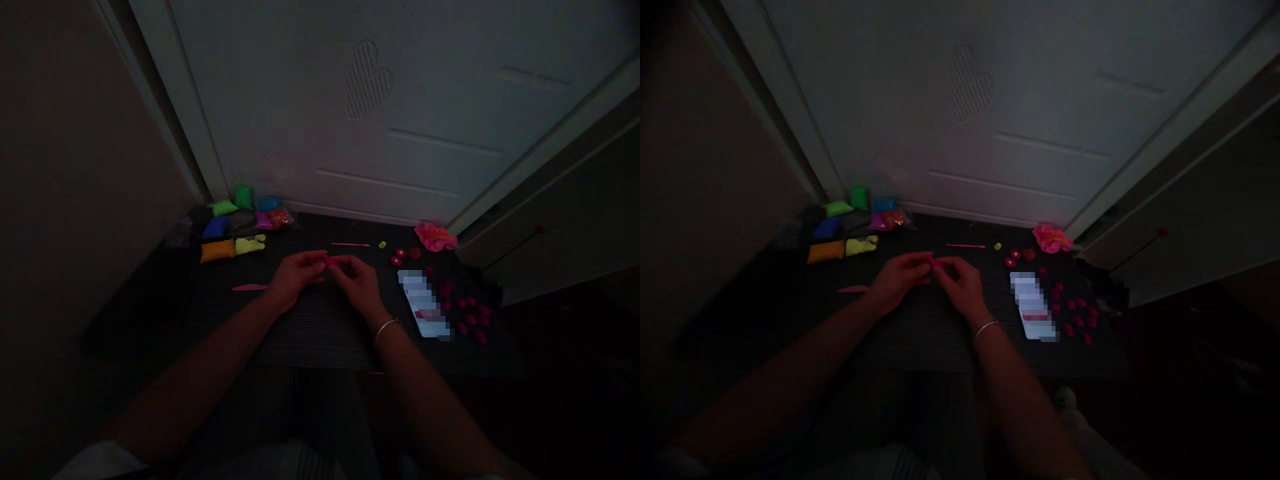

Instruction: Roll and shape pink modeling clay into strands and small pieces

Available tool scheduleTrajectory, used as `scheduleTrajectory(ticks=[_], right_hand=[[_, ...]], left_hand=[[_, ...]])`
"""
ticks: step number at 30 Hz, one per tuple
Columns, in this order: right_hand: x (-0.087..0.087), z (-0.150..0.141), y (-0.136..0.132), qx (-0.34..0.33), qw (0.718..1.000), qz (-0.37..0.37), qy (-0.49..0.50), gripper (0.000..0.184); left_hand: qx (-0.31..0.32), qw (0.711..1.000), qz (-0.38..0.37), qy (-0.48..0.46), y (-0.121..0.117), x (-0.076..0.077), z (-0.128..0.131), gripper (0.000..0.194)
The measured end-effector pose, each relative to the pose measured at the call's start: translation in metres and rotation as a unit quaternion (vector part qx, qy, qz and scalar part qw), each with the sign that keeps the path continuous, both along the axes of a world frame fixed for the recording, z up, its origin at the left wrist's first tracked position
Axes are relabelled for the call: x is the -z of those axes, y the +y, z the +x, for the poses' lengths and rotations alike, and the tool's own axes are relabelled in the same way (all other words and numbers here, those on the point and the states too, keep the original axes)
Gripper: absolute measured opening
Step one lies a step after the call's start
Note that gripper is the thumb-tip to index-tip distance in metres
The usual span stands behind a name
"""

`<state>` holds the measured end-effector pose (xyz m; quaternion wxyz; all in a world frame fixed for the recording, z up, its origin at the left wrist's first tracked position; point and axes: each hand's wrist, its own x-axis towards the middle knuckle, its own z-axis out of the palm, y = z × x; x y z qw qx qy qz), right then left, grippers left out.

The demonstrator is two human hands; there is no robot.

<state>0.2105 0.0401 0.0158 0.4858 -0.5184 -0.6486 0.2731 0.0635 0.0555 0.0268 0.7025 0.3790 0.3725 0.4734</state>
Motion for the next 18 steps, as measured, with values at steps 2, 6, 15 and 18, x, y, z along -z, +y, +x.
scheduleTrajectory(ticks=[2,6,15,18], right_hand=[[-0.0006,0.0003,0.0003,0.001,1.0,0.012,-0.002,0.022],[-0.0006,0.0003,0.0008,0.001,1.0,0.011,0.005,0.025],[0.0011,0.0006,0.0018,-0.002,1.0,-0.012,0.025,0.03],[-0.0011,0.0016,0.0009,-0.014,1.0,-0.004,0.009,0.034]], left_hand=[[-0.005,1.0,0.009,-0.001,0.0003,0.0009,0.0002,0.032],[-0.042,0.999,0.027,0.022,0.0014,0.0021,0.001,0.029],[-0.036,0.997,0.049,0.053,-0.0006,0.0,0.002,0.027],[-0.029,0.998,0.043,0.044,-0.0011,-0.0009,0.0022,0.028]])
